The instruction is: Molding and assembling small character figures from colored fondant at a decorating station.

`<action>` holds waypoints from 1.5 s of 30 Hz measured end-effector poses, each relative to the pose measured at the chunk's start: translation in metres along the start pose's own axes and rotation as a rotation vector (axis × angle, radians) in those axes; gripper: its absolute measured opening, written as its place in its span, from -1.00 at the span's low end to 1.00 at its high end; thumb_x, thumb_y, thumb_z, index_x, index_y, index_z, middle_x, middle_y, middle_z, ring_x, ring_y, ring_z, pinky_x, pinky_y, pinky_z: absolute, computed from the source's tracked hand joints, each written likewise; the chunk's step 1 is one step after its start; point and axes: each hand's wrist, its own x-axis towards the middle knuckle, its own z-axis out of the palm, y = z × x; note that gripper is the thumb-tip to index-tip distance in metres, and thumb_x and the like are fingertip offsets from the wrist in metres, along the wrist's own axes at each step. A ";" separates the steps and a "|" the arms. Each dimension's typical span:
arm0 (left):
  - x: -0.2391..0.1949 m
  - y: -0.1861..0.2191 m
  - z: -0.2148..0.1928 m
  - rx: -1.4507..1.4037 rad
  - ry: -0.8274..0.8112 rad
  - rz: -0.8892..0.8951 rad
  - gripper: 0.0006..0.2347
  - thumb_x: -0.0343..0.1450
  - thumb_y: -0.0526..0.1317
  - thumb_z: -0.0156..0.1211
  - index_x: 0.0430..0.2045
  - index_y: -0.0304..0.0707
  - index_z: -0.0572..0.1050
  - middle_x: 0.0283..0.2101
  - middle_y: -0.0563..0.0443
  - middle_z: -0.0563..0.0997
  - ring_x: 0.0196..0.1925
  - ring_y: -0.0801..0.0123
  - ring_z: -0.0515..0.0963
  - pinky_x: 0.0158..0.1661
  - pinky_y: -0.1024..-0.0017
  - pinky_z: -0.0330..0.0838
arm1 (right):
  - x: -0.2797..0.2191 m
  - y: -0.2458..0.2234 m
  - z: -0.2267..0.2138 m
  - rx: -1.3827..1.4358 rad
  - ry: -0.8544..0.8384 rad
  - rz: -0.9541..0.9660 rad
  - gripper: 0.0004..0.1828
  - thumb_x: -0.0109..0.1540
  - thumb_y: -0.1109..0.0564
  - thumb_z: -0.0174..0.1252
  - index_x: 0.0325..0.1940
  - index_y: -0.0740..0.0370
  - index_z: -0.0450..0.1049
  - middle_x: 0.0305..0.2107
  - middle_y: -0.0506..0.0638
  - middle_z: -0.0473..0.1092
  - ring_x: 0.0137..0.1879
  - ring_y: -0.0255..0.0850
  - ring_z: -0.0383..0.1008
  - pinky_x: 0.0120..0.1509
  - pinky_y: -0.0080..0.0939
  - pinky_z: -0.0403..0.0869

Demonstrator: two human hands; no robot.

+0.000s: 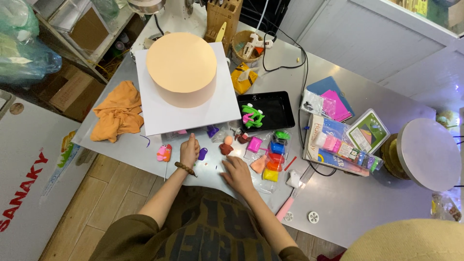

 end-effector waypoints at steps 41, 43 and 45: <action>-0.056 0.022 0.017 0.859 -0.290 0.370 -0.72 0.43 -0.01 0.25 -0.14 -0.18 0.53 -0.16 -0.20 0.59 -0.10 -0.08 0.63 -0.08 0.09 0.53 | -0.043 0.031 -0.005 0.300 0.259 0.258 -0.58 0.20 -0.22 0.32 0.00 0.03 0.50 -0.22 -0.01 0.52 0.02 -0.02 0.51 0.22 -0.04 0.40; -0.011 0.002 0.015 1.126 -0.144 0.476 -0.62 0.35 0.02 0.30 -0.08 -0.21 0.51 -0.17 -0.15 0.54 -0.11 -0.02 0.61 -0.11 0.11 0.52 | -0.034 0.022 -0.017 0.246 0.272 0.296 -0.44 0.19 -0.18 0.34 0.15 0.14 0.43 -0.05 0.15 0.42 0.17 0.14 0.39 0.32 0.13 0.32; 0.031 -0.023 0.008 1.391 0.011 0.581 -0.52 0.28 0.05 0.36 -0.02 -0.24 0.50 -0.18 -0.10 0.50 -0.11 0.03 0.59 -0.14 0.13 0.51 | -0.025 0.014 -0.022 0.193 0.287 0.337 -0.29 0.18 -0.13 0.37 0.30 0.25 0.35 0.12 0.32 0.32 0.31 0.30 0.28 0.42 0.30 0.23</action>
